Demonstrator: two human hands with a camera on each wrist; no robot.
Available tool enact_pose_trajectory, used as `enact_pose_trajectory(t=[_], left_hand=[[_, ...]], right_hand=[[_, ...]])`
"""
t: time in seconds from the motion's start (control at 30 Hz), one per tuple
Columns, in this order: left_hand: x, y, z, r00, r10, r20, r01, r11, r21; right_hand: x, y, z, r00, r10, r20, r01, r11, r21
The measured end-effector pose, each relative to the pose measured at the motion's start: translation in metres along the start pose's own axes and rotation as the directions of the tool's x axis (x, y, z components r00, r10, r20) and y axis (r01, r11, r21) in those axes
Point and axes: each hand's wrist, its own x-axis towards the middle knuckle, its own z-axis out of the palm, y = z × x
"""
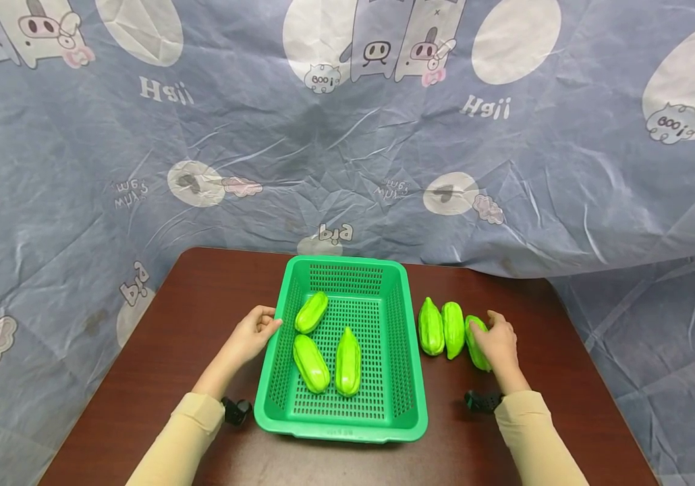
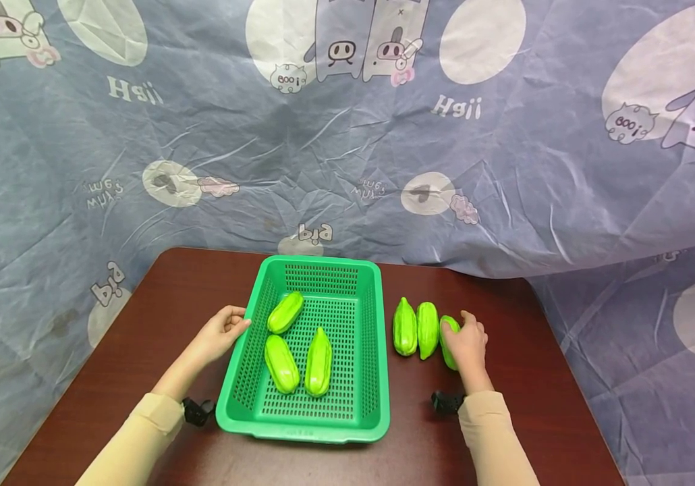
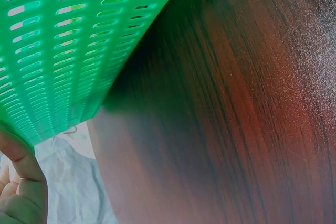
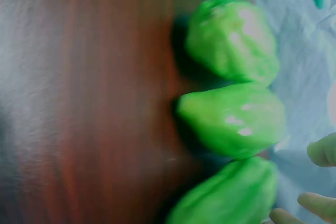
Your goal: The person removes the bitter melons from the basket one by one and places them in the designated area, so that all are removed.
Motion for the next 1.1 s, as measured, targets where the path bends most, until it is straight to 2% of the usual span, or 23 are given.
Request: enact_pose_trajectory(t=[0.3, 0.8, 1.1], left_hand=[[0.0, 0.001, 0.0, 1.0, 0.001, -0.003, -0.001, 1.0, 0.008], [0.0, 0.003, -0.001, 1.0, 0.007, 0.003, -0.007, 1.0, -0.003], [-0.001, 0.001, 0.0, 1.0, 0.0, -0.004, 0.0, 1.0, 0.013]], right_hand=[[-0.002, -0.034, -0.013, 0.994, -0.085, -0.069, 0.087, 0.995, 0.038], [-0.023, -0.106, -0.02, 0.968, -0.248, -0.027, 0.249, 0.955, 0.163], [-0.04, -0.143, -0.008, 0.946, -0.322, 0.021, 0.307, 0.919, 0.248]])
